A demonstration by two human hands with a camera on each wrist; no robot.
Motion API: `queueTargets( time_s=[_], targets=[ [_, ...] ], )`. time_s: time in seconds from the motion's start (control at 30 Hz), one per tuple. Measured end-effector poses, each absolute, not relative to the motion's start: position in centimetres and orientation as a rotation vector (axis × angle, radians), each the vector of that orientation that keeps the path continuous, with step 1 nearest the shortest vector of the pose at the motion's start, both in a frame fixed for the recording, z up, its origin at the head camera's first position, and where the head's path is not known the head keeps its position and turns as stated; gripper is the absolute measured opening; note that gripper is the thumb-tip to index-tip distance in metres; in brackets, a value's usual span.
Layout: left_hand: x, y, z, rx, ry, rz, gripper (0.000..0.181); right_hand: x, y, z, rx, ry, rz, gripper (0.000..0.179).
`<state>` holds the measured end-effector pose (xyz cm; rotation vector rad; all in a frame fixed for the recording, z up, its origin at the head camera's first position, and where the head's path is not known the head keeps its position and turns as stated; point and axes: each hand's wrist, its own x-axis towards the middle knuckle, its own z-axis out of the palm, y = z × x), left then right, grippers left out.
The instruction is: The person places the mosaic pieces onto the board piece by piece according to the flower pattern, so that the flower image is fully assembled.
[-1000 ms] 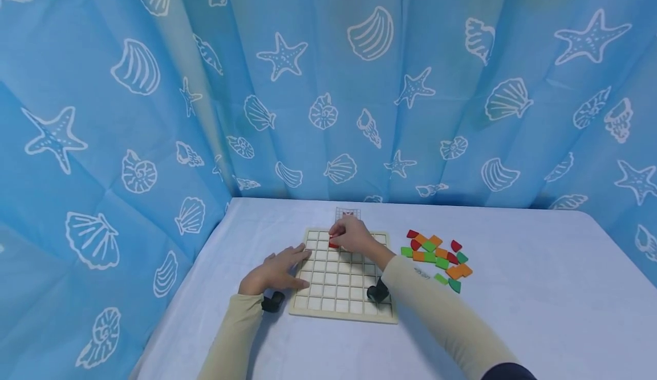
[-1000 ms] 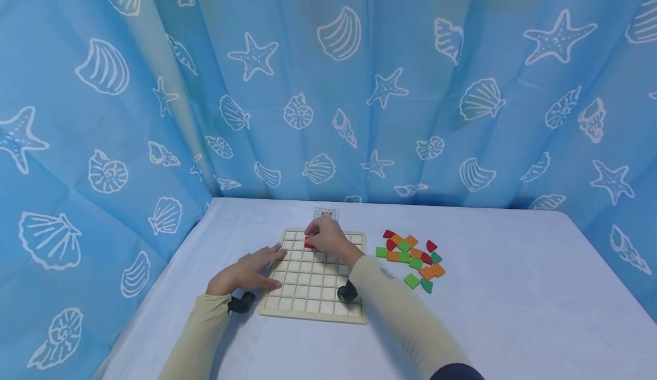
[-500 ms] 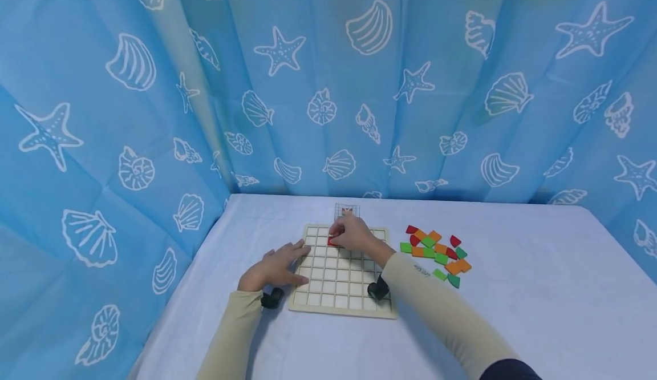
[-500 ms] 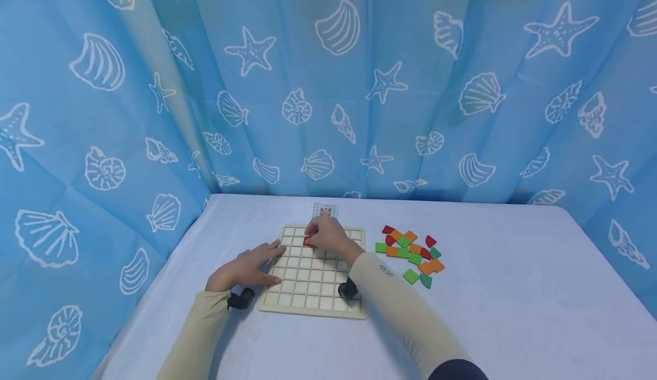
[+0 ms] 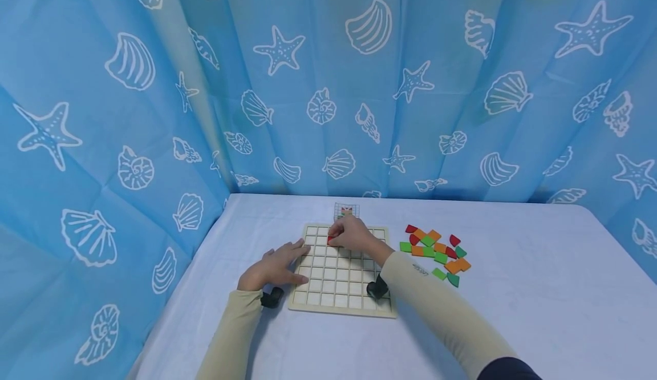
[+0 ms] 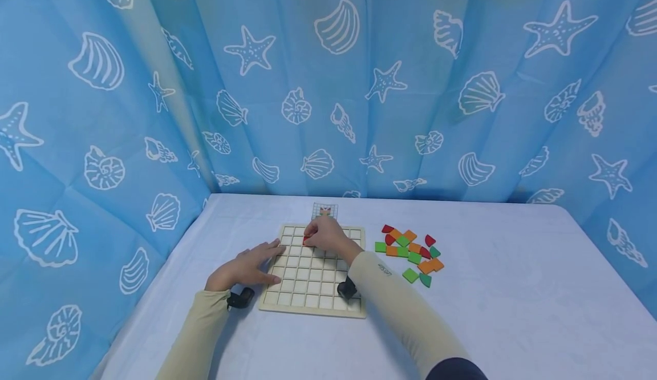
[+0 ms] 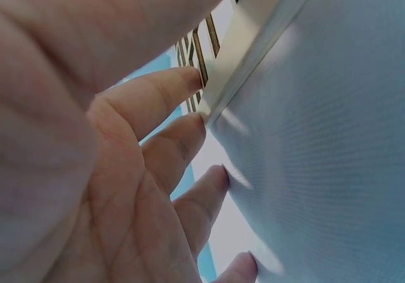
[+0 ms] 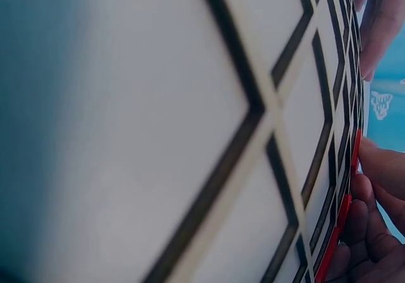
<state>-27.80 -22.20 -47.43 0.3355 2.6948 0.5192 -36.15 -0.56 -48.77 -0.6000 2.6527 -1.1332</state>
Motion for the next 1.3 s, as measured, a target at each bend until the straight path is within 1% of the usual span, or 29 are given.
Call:
queueTargets(
  time_s=[0.3,0.5,0.7,0.93,1.3],
  targets=[
    [-27.8,-22.2,-47.5,0.333,2.698,0.504,0.081,-36.3,-0.2,-48.9,-0.604,2.631,-1.148,0.013],
    [-27.9,-21.9,-47.7,0.33,2.701,0.508,0.081,-36.8,1.3,-48.5,-0.632,2.624,-1.199,0.018],
    [-28.1,-22.2,-47.8,0.33,2.714,0.489,0.081,-37.3,2.5,-48.4,-0.604,2.569,-1.171,0.016],
    [-28.1,-22.4,-48.1,0.336,2.707,0.512,0.081,-37.2,2.9,-48.8,-0.577,2.567,-1.084,0.021],
    [-28.0,-22.3,-47.9,0.344,2.71,0.508,0.081,-37.2,2.9,-48.6,-0.619,2.57,-1.074,0.019]
  ],
)
